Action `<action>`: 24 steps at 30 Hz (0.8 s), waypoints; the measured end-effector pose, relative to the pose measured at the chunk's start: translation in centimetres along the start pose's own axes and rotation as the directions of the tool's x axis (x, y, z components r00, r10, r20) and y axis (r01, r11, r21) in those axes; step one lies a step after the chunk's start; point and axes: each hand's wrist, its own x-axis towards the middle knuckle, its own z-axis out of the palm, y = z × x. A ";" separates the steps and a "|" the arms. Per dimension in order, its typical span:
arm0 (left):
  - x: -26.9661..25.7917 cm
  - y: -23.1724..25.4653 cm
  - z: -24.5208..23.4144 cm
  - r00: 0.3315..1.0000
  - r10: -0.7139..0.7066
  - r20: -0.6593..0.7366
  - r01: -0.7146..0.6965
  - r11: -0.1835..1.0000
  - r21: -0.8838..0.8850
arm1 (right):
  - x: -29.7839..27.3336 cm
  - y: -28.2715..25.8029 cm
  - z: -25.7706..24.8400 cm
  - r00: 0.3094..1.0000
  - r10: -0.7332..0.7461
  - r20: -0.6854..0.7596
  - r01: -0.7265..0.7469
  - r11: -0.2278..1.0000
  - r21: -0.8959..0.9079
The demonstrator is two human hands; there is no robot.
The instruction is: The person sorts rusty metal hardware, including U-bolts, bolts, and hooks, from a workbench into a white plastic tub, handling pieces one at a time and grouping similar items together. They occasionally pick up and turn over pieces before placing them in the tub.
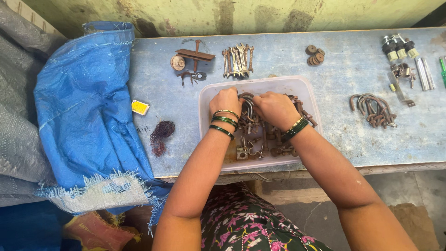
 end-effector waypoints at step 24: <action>-1.6 1.3 -0.7 0.933 0.199 -0.299 -0.197 0.980 0.036 | -9.4 2.9 -9.3 0.921 0.327 -0.213 -0.240 0.905 0.352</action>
